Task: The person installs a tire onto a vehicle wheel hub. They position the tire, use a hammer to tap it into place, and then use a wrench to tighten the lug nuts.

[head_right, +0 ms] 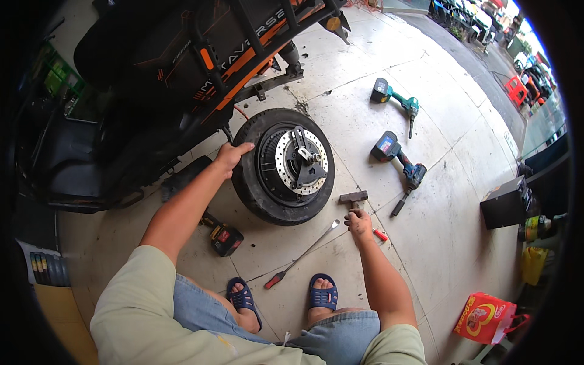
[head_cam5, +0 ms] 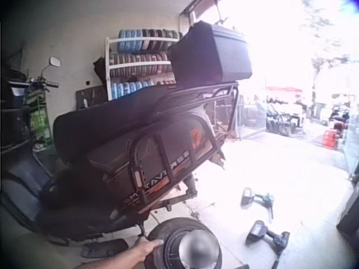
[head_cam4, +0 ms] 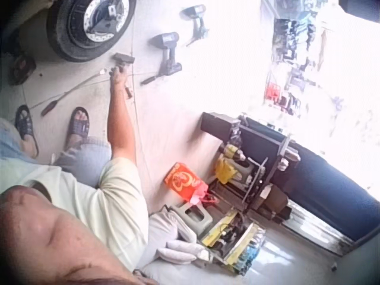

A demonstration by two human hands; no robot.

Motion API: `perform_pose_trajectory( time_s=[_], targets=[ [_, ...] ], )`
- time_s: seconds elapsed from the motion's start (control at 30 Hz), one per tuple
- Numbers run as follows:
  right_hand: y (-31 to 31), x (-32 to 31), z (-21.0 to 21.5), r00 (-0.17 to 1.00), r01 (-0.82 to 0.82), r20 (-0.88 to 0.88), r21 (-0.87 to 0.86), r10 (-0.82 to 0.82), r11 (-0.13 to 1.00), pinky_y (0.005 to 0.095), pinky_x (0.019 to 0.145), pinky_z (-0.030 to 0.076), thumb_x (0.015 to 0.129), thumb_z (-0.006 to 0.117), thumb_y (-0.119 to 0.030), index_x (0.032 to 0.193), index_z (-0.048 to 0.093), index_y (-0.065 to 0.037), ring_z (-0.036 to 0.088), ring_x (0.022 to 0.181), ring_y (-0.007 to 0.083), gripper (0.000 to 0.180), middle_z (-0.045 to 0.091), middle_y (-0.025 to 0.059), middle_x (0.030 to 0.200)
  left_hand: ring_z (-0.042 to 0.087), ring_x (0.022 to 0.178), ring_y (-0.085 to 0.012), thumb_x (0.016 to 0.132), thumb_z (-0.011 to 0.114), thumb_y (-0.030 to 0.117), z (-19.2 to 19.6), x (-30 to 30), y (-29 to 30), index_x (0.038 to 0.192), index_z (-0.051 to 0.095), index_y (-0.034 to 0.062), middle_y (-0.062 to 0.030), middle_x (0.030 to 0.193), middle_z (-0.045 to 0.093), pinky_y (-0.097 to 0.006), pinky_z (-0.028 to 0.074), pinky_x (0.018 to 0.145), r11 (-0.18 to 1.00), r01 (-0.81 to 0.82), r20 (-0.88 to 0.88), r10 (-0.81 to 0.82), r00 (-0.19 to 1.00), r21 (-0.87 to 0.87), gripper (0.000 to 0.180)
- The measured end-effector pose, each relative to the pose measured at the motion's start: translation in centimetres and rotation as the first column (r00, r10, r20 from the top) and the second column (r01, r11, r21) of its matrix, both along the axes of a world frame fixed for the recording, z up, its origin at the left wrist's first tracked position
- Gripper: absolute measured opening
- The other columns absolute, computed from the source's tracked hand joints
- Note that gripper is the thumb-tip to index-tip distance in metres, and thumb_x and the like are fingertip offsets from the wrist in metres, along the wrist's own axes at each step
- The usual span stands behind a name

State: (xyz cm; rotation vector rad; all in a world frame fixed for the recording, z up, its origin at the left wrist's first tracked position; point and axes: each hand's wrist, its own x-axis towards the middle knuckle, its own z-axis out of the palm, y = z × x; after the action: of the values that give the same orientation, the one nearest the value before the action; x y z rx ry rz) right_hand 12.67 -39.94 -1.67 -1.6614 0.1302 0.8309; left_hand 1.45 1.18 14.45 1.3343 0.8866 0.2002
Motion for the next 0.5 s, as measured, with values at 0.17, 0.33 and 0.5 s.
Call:
perform_pose_trajectory(
  time_s=[0.17, 0.33, 0.5],
  targets=[
    [0.1, 2.3, 2.1, 0.991, 0.123, 0.043, 0.101, -0.128, 0.987, 0.03, 0.071, 0.05, 0.093, 0.056, -0.025, 0.116, 0.058, -0.005, 0.065, 0.082, 0.0181, 0.031, 0.068, 0.0094, 0.1, 0.066, 0.098, -0.0297, 0.074, 0.079, 0.027, 2.7, 2.7, -2.5, 0.117, 0.055, -0.0138, -0.0248, 0.111, 0.064, -0.037, 0.053, 0.085, 0.893, 0.246, -0.044, -0.248, 0.968, 0.376, 0.064],
    [2.2, 7.0, 7.6, 0.947, 0.305, -0.191, 0.285, -0.258, 0.909, 0.0358, 0.083, 0.051, 0.092, 0.053, -0.057, 0.136, 0.042, -0.002, 0.062, 0.101, 0.0257, 0.072, 0.058, 0.0189, 0.126, 0.048, 0.127, -0.0347, 0.066, 0.082, 0.04, 6.2, 4.8, -6.4, 0.134, 0.039, -0.0107, -0.0289, 0.135, 0.047, -0.037, 0.039, 0.106, 0.544, 0.478, -0.303, -0.383, 0.873, 0.689, 0.096],
    [6.9, 12.6, 14.2, 0.763, 0.462, -0.603, 0.255, -0.234, 0.849, 0.0518, 0.108, 0.035, 0.076, 0.053, -0.08, 0.147, 0.026, 0.003, 0.046, 0.128, 0.0417, 0.113, 0.041, 0.0265, 0.142, 0.042, 0.129, -0.0355, 0.065, 0.082, 0.04, 8.4, 1.2, -10.1, 0.133, 0.04, -0.0023, -0.0219, 0.133, 0.046, -0.04, 0.033, 0.111, 0.313, 0.601, -0.451, -0.436, 0.779, 0.735, 0.09]
  ],
)
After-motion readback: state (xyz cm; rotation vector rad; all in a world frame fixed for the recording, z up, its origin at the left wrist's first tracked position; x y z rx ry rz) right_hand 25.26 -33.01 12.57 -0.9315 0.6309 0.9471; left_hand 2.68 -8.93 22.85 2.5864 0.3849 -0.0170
